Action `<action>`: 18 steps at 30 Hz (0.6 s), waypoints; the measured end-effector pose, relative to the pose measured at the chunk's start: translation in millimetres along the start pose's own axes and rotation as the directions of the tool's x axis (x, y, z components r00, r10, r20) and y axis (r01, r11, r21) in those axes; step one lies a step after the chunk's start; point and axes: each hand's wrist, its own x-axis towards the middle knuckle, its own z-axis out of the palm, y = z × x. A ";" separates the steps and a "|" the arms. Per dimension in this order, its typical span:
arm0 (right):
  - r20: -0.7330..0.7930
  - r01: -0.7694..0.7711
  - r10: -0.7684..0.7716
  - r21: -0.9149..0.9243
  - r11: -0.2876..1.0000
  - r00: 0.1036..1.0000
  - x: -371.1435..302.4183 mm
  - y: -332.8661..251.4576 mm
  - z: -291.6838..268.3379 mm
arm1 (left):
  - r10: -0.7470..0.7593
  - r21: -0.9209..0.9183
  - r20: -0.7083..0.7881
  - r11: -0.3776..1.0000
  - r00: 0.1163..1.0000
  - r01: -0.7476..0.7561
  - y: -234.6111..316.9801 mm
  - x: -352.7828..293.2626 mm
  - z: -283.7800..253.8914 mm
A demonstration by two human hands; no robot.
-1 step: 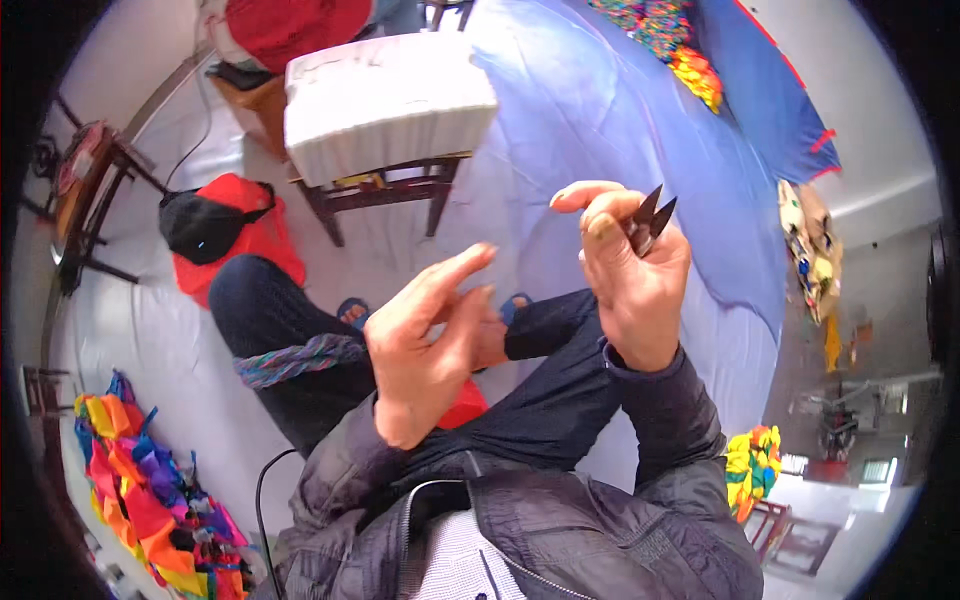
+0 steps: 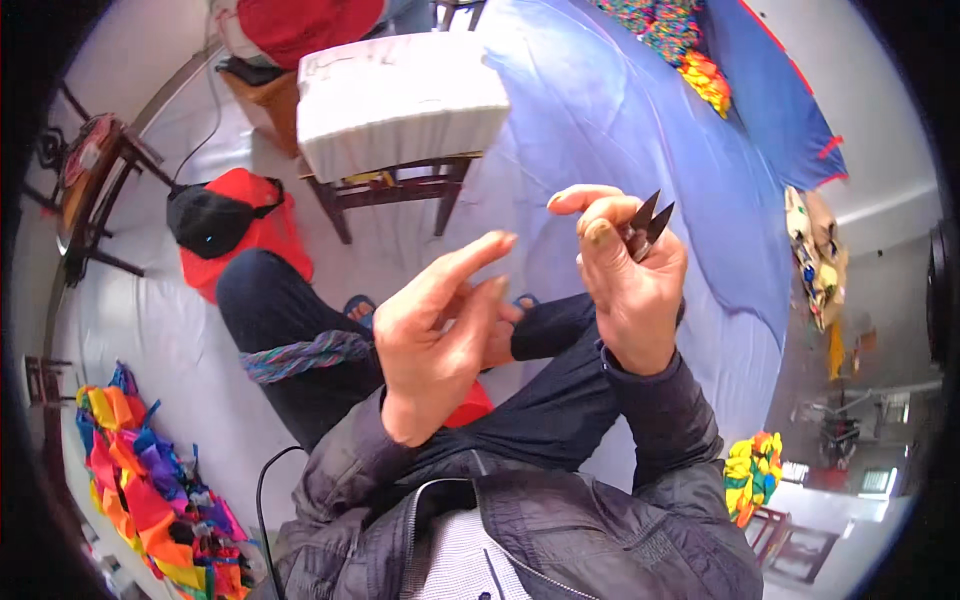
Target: Assembling small black components onto a thin line or wire using pliers.
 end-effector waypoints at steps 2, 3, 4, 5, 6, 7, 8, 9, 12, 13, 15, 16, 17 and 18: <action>-0.022 -0.064 0.067 0.114 0.991 0.998 -0.5 5.7 14.0 | -0.138 -0.307 0.024 0.941 0.990 0.139 15.3 11.3 1.7; -0.033 -0.095 0.102 0.167 0.981 0.994 -0.4 8.0 19.6 | -0.138 -0.298 0.010 0.945 0.990 0.134 15.3 14.7 -0.2; -0.023 -0.097 0.102 0.174 0.980 0.995 -0.8 10.3 24.8 | -0.174 -0.364 0.051 0.914 0.983 0.181 14.7 17.7 -2.0; -0.036 -0.097 0.106 0.188 0.977 0.994 -0.8 12.2 28.9 | -0.206 -0.429 0.099 0.874 0.974 0.229 13.4 20.9 -3.0; -0.052 -0.097 0.109 0.201 0.975 0.993 -0.9 14.2 32.2 | -0.234 -0.489 0.151 0.827 0.960 0.278 11.9 23.4 -3.5; -0.070 -0.096 0.113 0.212 0.973 0.991 -0.8 16.3 34.7 | -0.233 -0.488 0.151 0.828 0.961 0.277 10.2 25.2 -3.3; -0.071 -0.095 0.113 0.214 0.972 0.991 -0.6 19.2 36.3 | -0.240 -0.514 0.155 0.809 0.958 0.286 8.1 26.6 -2.7; -0.081 -0.087 0.107 0.223 0.971 0.991 -0.7 22.8 37.2 | -0.247 -0.539 0.160 0.789 0.956 0.295 5.6 27.9 -1.8; -0.108 -0.066 0.095 0.248 0.967 0.990 -1.6 33.7 41.6 | -0.244 -0.554 0.180 0.775 0.953 0.303 -4.1 32.2 -3.0; -0.122 -0.050 0.088 0.287 0.957 0.989 -1.6 37.2 44.3 | -0.233 -0.550 0.190 0.779 0.954 0.300 -7.7 33.5 -4.1; -0.150 -0.017 0.076 0.363 0.932 0.986 -1.7 42.1 48.4 | -0.225 -0.541 0.203 0.785 0.953 0.301 -12.8 34.6 -3.7; -0.154 -0.015 0.077 0.367 0.930 0.985 -1.9 42.1 49.4 | -0.216 -0.533 0.207 0.793 0.954 0.296 -15.1 34.8 -3.2; -0.167 -0.062 0.136 0.385 0.921 0.977 -1.8 40.8 50.6 | -0.208 -0.525 0.211 0.800 0.955 0.290 -17.0 35.0 -2.7; -0.178 -0.109 0.195 0.404 0.908 0.964 -1.8 39.4 51.5 | -0.200 -0.518 0.214 0.807 0.956 0.285 -18.0 35.2 -2.3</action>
